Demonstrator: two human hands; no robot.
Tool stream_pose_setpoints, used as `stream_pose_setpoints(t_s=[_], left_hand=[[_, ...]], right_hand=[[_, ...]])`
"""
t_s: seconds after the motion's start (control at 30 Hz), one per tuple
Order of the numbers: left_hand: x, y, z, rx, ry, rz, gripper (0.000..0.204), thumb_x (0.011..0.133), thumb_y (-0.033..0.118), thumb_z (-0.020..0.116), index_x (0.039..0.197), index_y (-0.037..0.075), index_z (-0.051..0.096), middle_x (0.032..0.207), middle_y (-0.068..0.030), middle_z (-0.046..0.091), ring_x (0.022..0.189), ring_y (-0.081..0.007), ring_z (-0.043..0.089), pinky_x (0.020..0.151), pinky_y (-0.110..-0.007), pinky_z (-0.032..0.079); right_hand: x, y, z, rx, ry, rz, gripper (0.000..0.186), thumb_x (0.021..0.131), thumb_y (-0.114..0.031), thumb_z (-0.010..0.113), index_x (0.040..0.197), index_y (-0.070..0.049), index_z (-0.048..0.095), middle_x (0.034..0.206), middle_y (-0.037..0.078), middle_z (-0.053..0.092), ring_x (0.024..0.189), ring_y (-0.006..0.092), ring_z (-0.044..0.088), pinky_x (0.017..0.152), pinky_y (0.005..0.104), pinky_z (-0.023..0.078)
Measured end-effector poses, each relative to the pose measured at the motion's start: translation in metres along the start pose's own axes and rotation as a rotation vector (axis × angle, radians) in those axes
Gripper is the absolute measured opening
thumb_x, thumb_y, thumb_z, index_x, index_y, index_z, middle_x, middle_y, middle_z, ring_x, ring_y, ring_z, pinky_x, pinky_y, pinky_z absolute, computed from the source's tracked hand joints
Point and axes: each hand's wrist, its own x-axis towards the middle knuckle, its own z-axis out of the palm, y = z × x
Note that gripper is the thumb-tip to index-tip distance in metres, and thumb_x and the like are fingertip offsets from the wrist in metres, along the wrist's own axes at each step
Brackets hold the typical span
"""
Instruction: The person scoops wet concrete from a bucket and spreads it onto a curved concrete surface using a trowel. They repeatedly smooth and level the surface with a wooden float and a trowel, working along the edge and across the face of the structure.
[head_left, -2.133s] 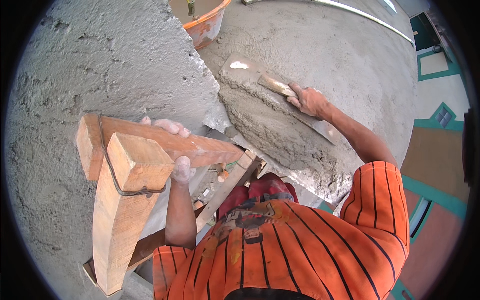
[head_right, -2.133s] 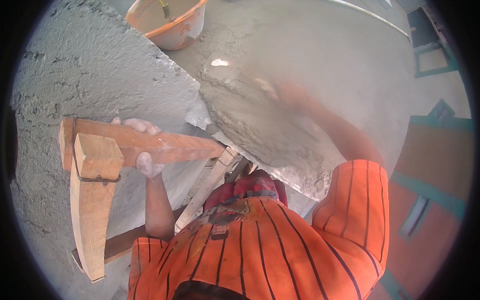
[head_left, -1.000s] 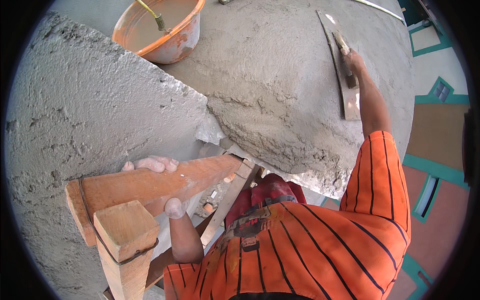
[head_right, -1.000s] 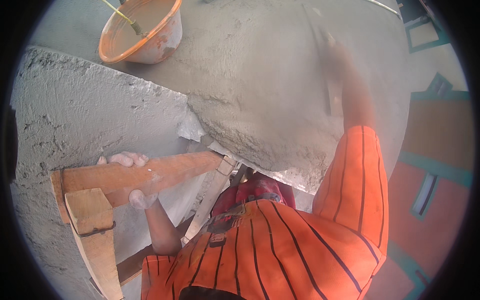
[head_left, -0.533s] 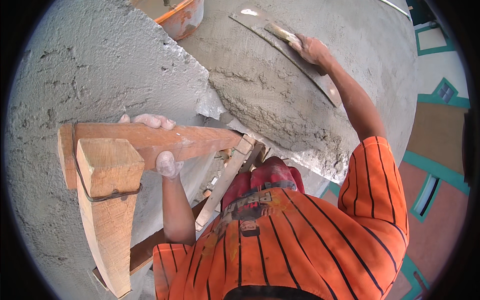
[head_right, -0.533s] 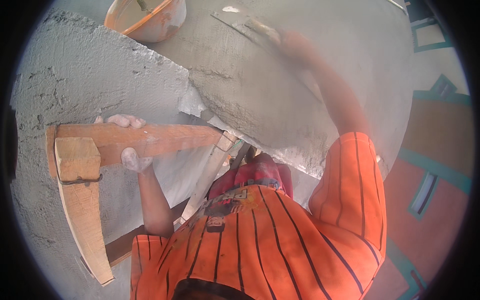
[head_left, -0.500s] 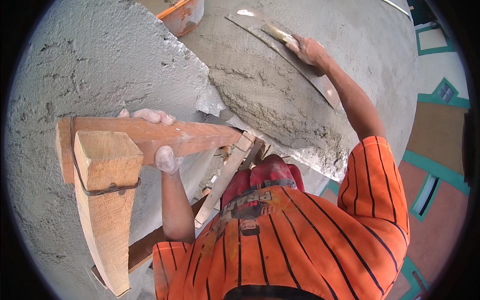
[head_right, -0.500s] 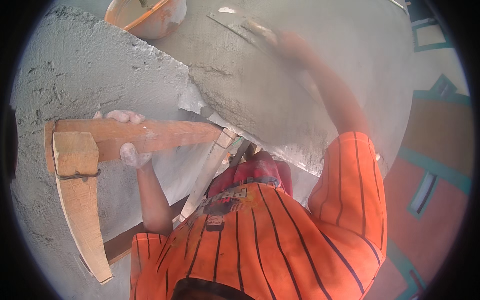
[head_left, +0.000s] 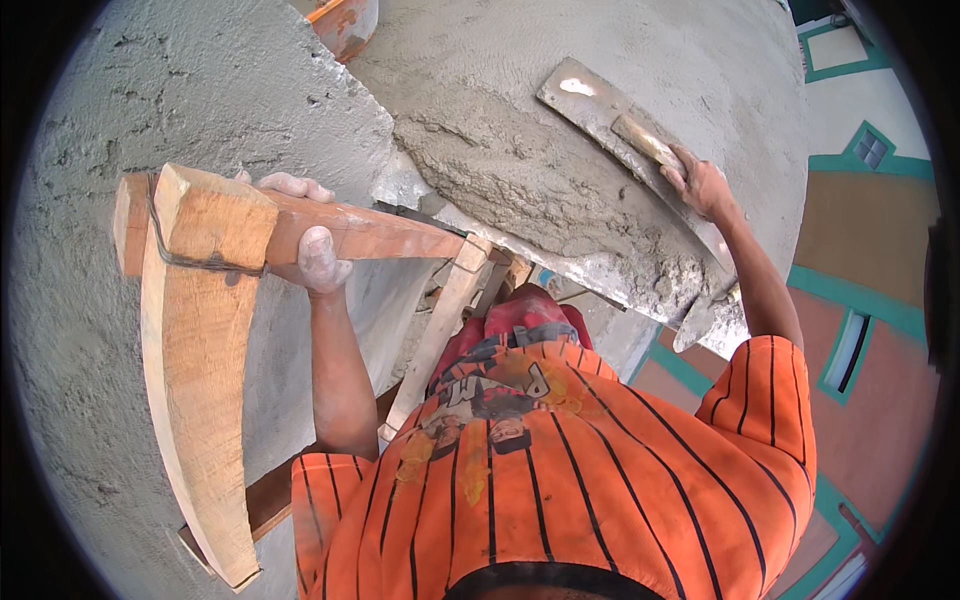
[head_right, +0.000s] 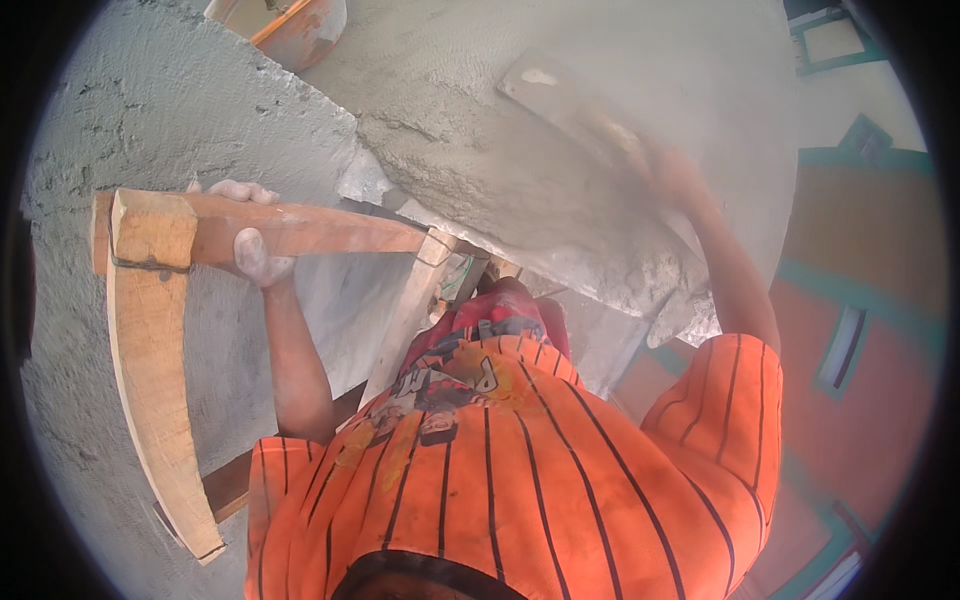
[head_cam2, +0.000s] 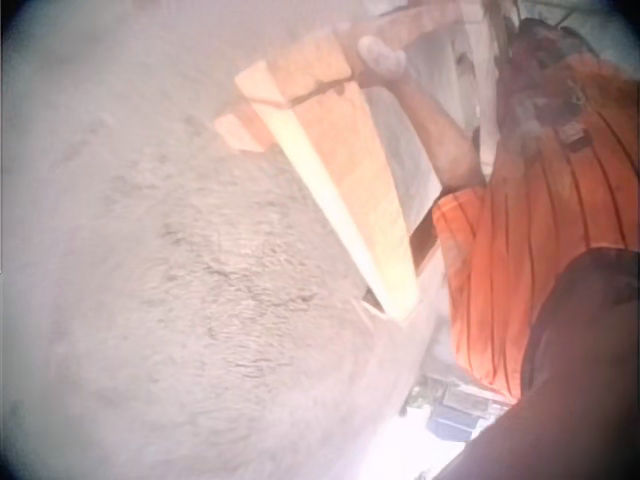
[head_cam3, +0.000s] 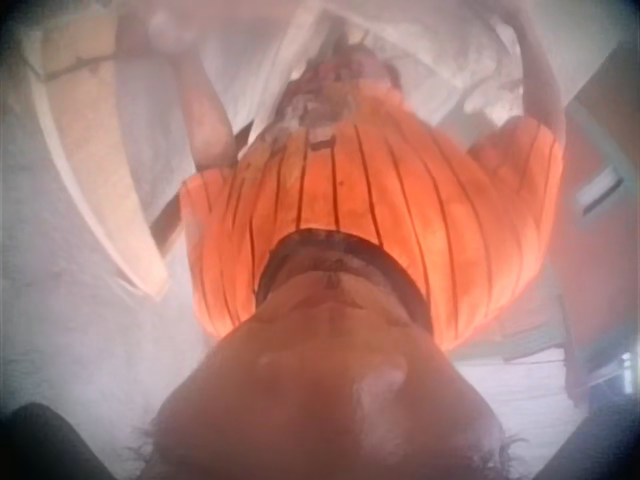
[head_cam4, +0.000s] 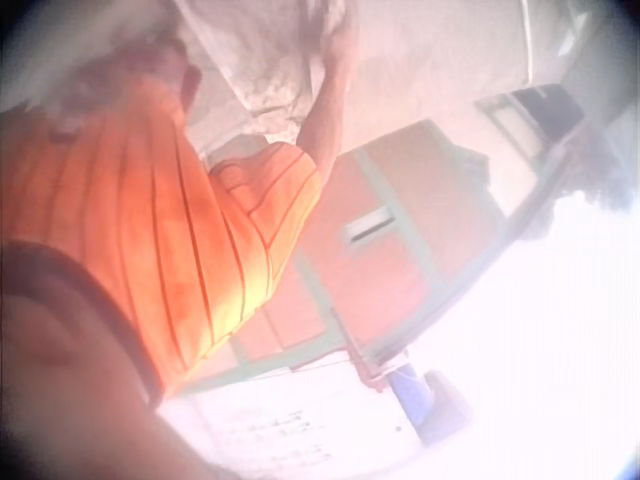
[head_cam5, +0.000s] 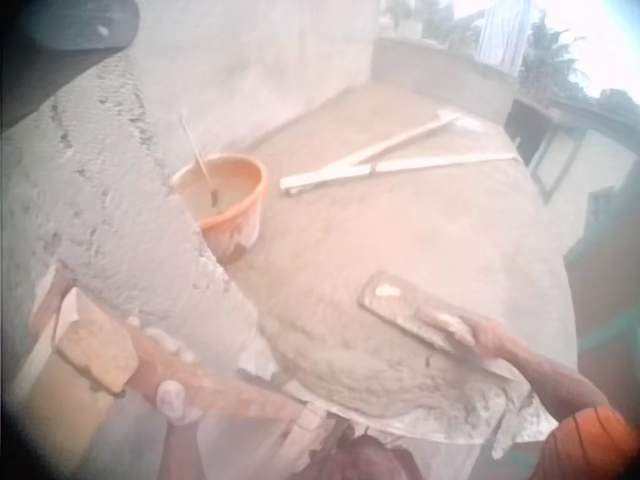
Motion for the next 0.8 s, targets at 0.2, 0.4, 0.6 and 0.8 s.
stream_pose_setpoints(t_s=[0.2, 0.4, 0.6, 0.8], left_hand=[[0.003, -0.007, 0.003, 0.051, -0.015, 0.021, 0.082, 0.068, 0.030, 0.068, 0.136, 0.009, 0.026, 0.099, -0.0074, 0.050, 0.081, -0.0163, 0.057, 0.069, -0.031, 0.056], [0.003, -0.002, 0.000, 0.194, -0.004, 0.042, 0.081, 0.069, 0.031, 0.067, 0.133, 0.002, 0.027, 0.095, -0.0081, 0.047, 0.077, -0.0162, 0.055, 0.063, -0.030, 0.052], [0.002, -0.008, 0.002, 0.055, 0.029, 0.013, 0.078, 0.069, 0.027, 0.068, 0.133, 0.007, 0.028, 0.097, -0.0078, 0.050, 0.076, -0.0164, 0.056, 0.067, -0.030, 0.054], [-0.004, -0.007, -0.009, -0.124, -0.005, -0.042, 0.079, 0.068, 0.020, 0.071, 0.134, 0.010, 0.028, 0.100, -0.0055, 0.053, 0.084, -0.0155, 0.060, 0.076, -0.032, 0.058]], right_hand=[[0.055, -0.031, 0.049, 0.125, 0.080, -0.024, 0.059, 0.092, -0.049, 0.048, 0.133, -0.007, 0.048, 0.103, 0.025, 0.065, 0.098, 0.0382, 0.063, 0.086, 0.0463, 0.049], [0.038, -0.078, 0.040, 0.094, -0.062, -0.128, 0.060, 0.092, -0.053, 0.047, 0.133, -0.009, 0.048, 0.102, 0.026, 0.065, 0.094, 0.0396, 0.063, 0.084, 0.0467, 0.049], [-0.011, 0.019, 0.033, 0.037, 0.170, 0.039, 0.057, 0.091, -0.049, 0.050, 0.133, -0.010, 0.049, 0.099, 0.024, 0.066, 0.092, 0.0398, 0.064, 0.083, 0.0462, 0.049], [-0.025, 0.035, 0.048, -0.097, 0.054, 0.127, 0.059, 0.092, -0.051, 0.048, 0.135, -0.011, 0.046, 0.098, 0.024, 0.066, 0.092, 0.0395, 0.064, 0.082, 0.0461, 0.051]])
